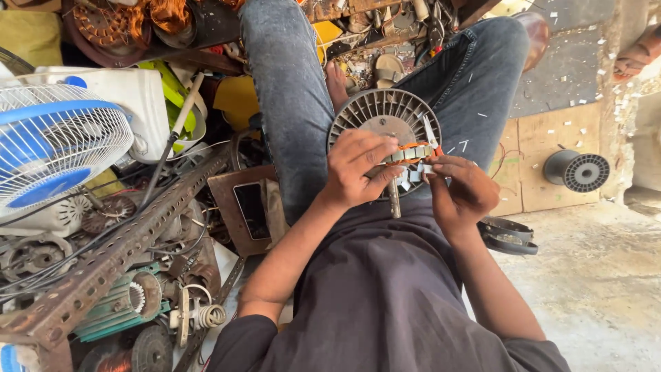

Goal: The person is repairing an electric motor by hand. They use scissors to cut small pieces of white insulating material and insert them into the slots of the motor's stator between the copper windings.

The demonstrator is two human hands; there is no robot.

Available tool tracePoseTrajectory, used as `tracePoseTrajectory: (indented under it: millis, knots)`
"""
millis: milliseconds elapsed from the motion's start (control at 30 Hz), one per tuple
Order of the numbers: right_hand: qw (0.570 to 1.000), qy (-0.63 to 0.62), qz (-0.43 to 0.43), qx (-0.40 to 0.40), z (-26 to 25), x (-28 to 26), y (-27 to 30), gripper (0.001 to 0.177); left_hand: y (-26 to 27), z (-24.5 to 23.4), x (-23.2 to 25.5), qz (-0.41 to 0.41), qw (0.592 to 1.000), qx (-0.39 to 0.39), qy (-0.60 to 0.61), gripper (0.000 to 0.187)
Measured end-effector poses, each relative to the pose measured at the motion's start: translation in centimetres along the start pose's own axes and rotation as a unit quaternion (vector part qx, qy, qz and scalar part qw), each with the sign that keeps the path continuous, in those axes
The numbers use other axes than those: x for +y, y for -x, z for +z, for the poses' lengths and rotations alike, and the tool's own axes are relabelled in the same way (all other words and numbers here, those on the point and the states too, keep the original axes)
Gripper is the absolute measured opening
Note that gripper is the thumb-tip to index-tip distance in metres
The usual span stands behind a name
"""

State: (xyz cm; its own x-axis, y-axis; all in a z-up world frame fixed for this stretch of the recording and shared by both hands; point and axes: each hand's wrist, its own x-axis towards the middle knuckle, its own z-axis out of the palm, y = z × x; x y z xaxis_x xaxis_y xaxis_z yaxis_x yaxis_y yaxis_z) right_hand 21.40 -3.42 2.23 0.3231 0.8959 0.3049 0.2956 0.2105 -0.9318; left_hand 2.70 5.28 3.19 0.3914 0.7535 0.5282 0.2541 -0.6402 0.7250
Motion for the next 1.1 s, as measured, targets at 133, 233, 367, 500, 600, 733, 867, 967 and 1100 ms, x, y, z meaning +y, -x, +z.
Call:
tracePoseTrajectory:
  millis: [133,233,367,500,600,733,867,967,1100]
  knots:
    - [0.996,0.057,-0.066,-0.011,0.3,-0.6,-0.8,0.021,1.5,1.1,0.3,0.049,0.996,0.049,-0.064,0.030]
    - [0.988,0.090,-0.123,-0.022,0.4,-1.1,-1.5,0.021,2.6,1.5,0.1,0.089,0.990,0.066,-0.092,0.020]
    - [0.983,0.104,-0.149,-0.028,0.5,-1.4,-2.4,0.021,3.1,2.0,-0.1,0.070,0.991,0.054,-0.096,0.020]
    - [0.980,0.105,-0.162,-0.052,0.2,-1.5,-2.8,0.019,3.3,1.9,-0.2,0.063,0.994,0.045,-0.078,0.021]
    - [0.979,0.102,-0.163,-0.065,0.3,-1.7,-3.1,0.018,3.1,1.8,-0.2,0.061,0.995,0.038,-0.072,0.021]
    - [0.980,0.114,-0.138,-0.091,-0.1,-2.2,-3.3,0.017,3.2,1.7,-0.1,0.051,0.996,0.027,-0.066,0.020]
    - [0.985,0.078,-0.091,-0.122,-0.5,-2.3,-3.7,0.017,3.3,1.7,-0.3,0.045,0.997,0.017,-0.068,0.019]
    - [0.988,0.061,-0.058,-0.131,-0.7,-2.1,-3.3,0.017,3.0,1.5,-0.1,0.035,0.998,0.012,-0.058,0.019]
    - [0.998,-0.022,0.000,-0.061,-0.6,-1.2,-2.2,0.016,1.1,1.1,1.2,-0.006,0.999,0.007,-0.054,0.024]
